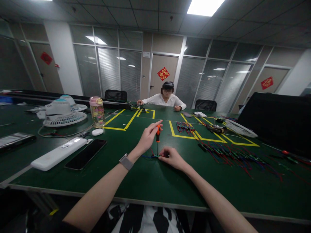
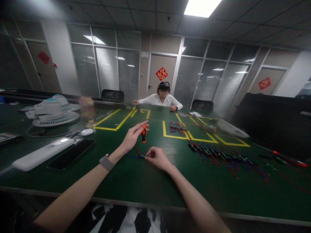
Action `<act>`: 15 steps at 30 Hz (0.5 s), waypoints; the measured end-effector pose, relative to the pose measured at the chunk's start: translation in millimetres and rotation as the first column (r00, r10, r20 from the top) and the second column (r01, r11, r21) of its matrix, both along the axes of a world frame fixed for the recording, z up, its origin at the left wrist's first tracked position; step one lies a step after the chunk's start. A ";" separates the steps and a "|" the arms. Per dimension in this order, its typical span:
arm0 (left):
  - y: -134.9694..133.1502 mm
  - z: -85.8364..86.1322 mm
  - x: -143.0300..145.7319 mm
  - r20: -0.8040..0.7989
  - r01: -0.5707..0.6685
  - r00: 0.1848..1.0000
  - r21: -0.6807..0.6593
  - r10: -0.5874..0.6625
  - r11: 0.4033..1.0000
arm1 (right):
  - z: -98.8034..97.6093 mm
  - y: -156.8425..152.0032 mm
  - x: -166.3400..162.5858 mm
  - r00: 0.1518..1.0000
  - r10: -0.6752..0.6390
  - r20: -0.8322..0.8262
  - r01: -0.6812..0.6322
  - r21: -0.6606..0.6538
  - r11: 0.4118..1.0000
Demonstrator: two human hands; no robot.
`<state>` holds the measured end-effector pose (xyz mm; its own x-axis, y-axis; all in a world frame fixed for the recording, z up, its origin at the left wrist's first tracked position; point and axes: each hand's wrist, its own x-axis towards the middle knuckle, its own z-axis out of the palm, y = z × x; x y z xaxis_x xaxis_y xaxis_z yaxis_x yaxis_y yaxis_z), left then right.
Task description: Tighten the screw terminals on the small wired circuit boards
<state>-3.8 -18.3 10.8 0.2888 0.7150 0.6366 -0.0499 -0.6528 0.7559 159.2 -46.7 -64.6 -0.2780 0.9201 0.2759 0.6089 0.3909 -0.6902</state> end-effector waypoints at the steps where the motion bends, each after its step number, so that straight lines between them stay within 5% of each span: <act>1: -0.3 0.2 0.1 0.007 0.025 1.000 -0.020 -0.024 0.999 | -0.1 0.1 0.2 1.000 -0.001 0.001 0.001 -0.002 1.000; 7: -0.5 -0.1 0.0 -0.011 -0.068 0.998 0.040 0.068 0.997 | -2.9 2.1 1.6 1.000 0.002 0.010 -0.002 0.009 1.000; 12: 1.3 -0.3 0.4 0.011 0.064 0.998 -0.023 -0.064 0.998 | -1.5 1.2 0.8 1.000 0.000 0.015 0.000 -0.003 1.000; 15: 1.7 -1.9 0.9 0.019 -0.024 1.000 0.014 0.024 1.000 | -0.5 0.3 0.3 1.000 -0.002 0.020 0.002 0.004 1.000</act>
<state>-2.8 -16.6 8.9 0.2595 0.7124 0.6520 -0.0481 -0.6648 0.7455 159.5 -46.4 -65.1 -0.2816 0.9195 0.2743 0.6232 0.3926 -0.6764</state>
